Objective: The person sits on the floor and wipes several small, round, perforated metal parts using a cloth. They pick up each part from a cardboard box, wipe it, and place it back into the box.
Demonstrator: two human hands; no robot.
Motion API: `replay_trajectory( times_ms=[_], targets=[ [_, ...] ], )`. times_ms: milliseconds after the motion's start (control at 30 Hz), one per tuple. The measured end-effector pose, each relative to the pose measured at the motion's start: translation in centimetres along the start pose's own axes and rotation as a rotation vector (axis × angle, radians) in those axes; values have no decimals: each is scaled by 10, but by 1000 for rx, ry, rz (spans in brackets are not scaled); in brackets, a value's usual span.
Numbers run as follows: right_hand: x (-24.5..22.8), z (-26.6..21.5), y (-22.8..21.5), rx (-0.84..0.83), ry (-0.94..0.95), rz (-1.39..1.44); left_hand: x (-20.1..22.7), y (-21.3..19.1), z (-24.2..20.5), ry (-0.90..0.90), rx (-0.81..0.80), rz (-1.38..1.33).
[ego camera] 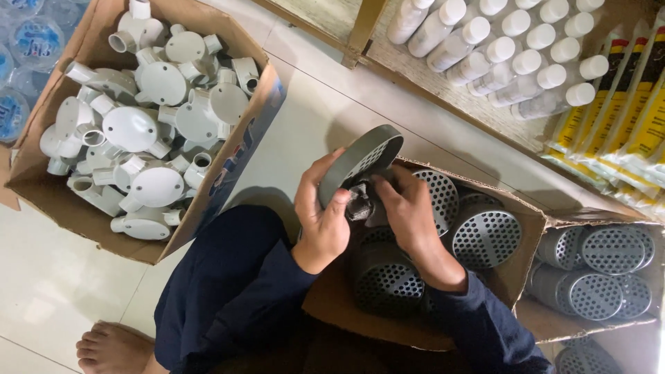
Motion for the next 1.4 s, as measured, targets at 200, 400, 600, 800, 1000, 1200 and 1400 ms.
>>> replay_trajectory(
  times_ms=[200, 400, 600, 800, 1000, 1200, 1400],
  targets=[
    [-6, 3, -35, 206, -157, -147, 21, 26, 27, -161, -250, -116],
    [-23, -4, -58, 649, -881, -830, -2, 23, 22, -664, -572, -376],
    [-27, -10, -55, 680, -850, -809, -10, 25, -3, -638, -520, -439],
    [10, 0, -50, 374, -484, -408, 12, 26, 14, -397, -468, -126],
    [36, -17, -5, 4, 285, 78, 21, 35, 14, -78, -387, -241],
    [65, -4, -23, -154, 157, 154, 10, 39, -12, -435, -723, -555],
    [66, -52, -16, -529, 120, 462, 2, 34, -3, -419, -461, -520]
  ],
)
Point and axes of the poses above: each hand's wrist, its own z-axis towards the middle knuckle, its own y-axis out of the palm, x = y × z, the point moved 5 cm from there along z, towards the middle knuckle, and after that the axes turned 8 degrees about y, right-handed, at the moved point
